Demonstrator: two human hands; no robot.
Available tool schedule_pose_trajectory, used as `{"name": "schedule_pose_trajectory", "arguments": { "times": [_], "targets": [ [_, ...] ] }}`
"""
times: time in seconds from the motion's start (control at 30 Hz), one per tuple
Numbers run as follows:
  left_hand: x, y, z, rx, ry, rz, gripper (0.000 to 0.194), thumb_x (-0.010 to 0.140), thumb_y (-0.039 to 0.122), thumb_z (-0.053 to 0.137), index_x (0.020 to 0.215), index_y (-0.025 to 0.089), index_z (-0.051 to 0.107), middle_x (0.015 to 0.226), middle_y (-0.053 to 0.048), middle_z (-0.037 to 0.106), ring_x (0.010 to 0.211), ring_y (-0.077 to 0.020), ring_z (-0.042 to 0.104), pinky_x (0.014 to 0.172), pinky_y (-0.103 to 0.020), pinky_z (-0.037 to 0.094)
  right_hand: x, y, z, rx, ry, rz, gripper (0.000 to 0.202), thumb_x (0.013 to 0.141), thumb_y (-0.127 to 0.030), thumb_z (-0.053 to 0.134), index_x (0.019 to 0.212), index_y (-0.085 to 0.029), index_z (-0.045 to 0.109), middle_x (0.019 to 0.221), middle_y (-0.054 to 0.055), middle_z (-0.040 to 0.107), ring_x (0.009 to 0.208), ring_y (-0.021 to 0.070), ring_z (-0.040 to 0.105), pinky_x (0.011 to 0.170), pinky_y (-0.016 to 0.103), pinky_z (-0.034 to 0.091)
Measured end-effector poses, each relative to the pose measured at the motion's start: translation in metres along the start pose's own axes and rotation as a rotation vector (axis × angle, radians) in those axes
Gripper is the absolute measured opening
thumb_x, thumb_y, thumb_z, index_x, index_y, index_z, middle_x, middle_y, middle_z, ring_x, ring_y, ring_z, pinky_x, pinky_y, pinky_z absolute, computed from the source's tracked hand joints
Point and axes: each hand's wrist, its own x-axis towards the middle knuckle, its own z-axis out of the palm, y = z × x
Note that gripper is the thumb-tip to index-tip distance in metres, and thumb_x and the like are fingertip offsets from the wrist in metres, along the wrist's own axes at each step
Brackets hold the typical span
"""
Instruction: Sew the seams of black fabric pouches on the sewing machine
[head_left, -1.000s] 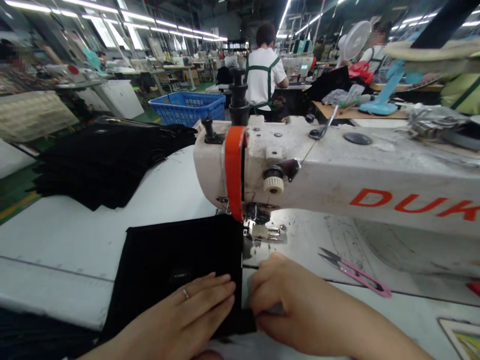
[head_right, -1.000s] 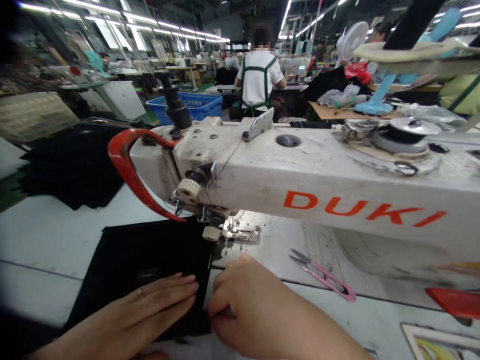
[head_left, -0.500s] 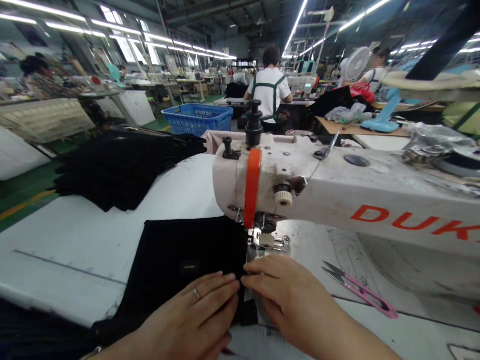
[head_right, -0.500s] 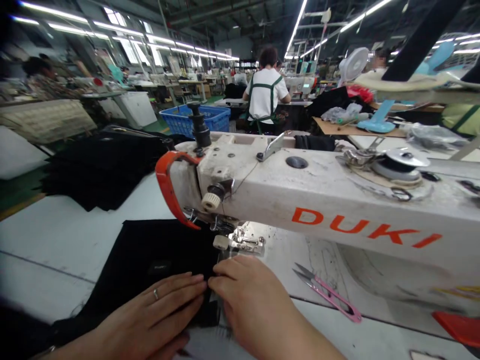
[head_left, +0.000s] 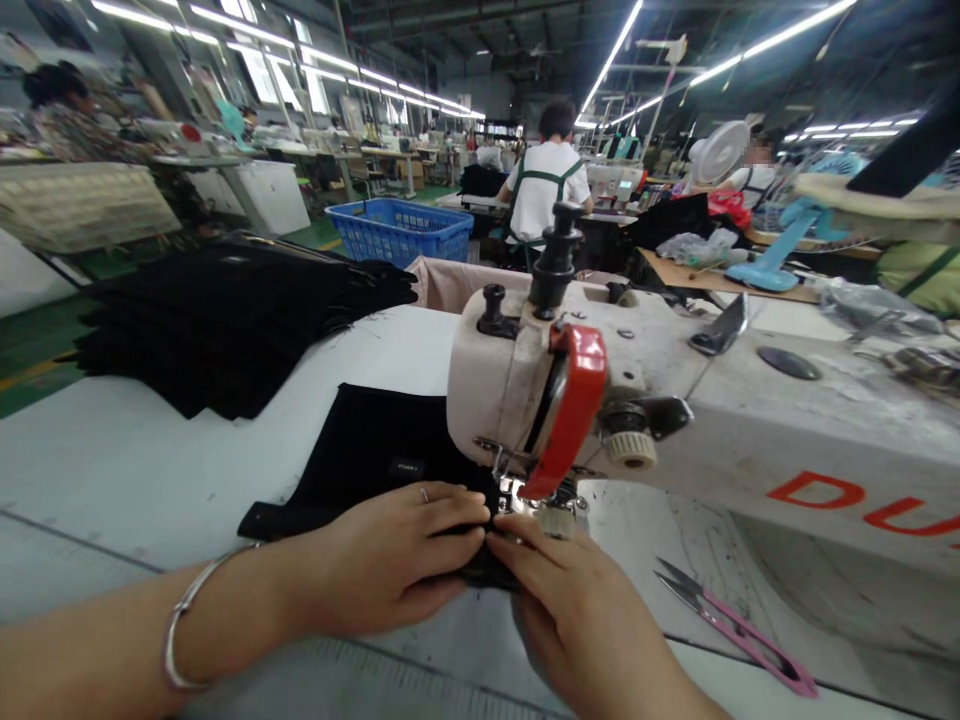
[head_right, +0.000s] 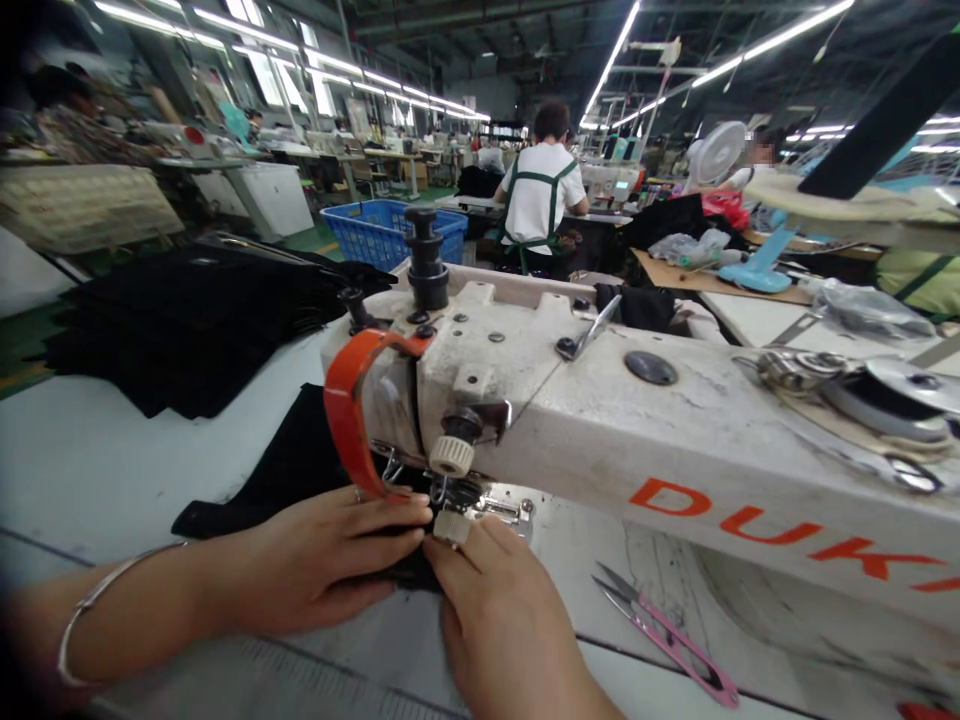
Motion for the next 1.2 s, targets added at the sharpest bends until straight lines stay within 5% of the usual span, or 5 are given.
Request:
{"name": "schedule_pose_trajectory", "arguments": {
  "times": [0.37, 0.67, 0.8, 1.0, 1.2],
  "targets": [
    [0.011, -0.025, 0.008, 0.053, 0.033, -0.015, 0.027, 0.104, 0.029, 0.047, 0.118, 0.013, 0.064, 0.119, -0.011, 0.069, 0.121, -0.0232, 0.058, 0.109, -0.038, 0.045, 0.003, 0.005, 0.009, -0.086, 0.003, 0.147, 0.049, 0.086, -0.004, 0.043, 0.131, -0.014, 0.059, 0.112, 0.014, 0.065, 0.099, 0.0303, 0.063, 0.082, 0.048, 0.058],
    [-0.004, -0.047, 0.011, -0.083, 0.079, -0.070, 0.020, 0.102, 0.021, 0.051, 0.112, 0.019, 0.068, 0.113, -0.005, 0.073, 0.109, -0.0171, 0.066, 0.098, -0.032, 0.052, 0.004, 0.011, -0.011, -0.224, 0.173, 0.174, 0.012, 0.096, -0.016, 0.051, 0.088, -0.018, 0.060, 0.086, 0.008, 0.061, 0.084, 0.0267, 0.054, 0.074, 0.042, 0.046],
    [0.001, -0.036, 0.011, -0.130, 0.128, -0.095, 0.017, 0.100, 0.019, 0.054, 0.106, 0.019, 0.070, 0.107, -0.004, 0.075, 0.100, -0.0167, 0.068, 0.095, -0.031, 0.053, 0.004, 0.011, -0.010, -0.296, 0.137, 0.231, 0.024, 0.096, -0.025, 0.057, 0.072, -0.020, 0.057, 0.070, 0.005, 0.057, 0.074, 0.0260, 0.052, 0.067, 0.040, 0.045],
    [0.014, -0.004, 0.013, -0.081, 0.157, -0.155, 0.021, 0.099, 0.011, 0.048, 0.095, 0.015, 0.069, 0.101, -0.006, 0.073, 0.091, -0.0175, 0.067, 0.091, -0.031, 0.052, 0.005, 0.008, 0.003, -0.042, 0.152, 0.009, 0.019, 0.095, -0.011, 0.057, 0.106, -0.020, 0.068, 0.102, 0.006, 0.071, 0.095, 0.0238, 0.061, 0.084, 0.039, 0.052],
    [0.016, -0.009, 0.019, -0.058, 0.171, -0.131, 0.019, 0.099, 0.013, 0.049, 0.093, 0.016, 0.067, 0.094, -0.004, 0.072, 0.088, -0.0177, 0.066, 0.088, -0.030, 0.052, 0.007, 0.013, 0.008, -0.052, 0.183, -0.008, 0.021, 0.093, -0.008, 0.058, 0.101, -0.020, 0.073, 0.100, 0.007, 0.074, 0.091, 0.0232, 0.066, 0.079, 0.037, 0.056]
  ]
}}
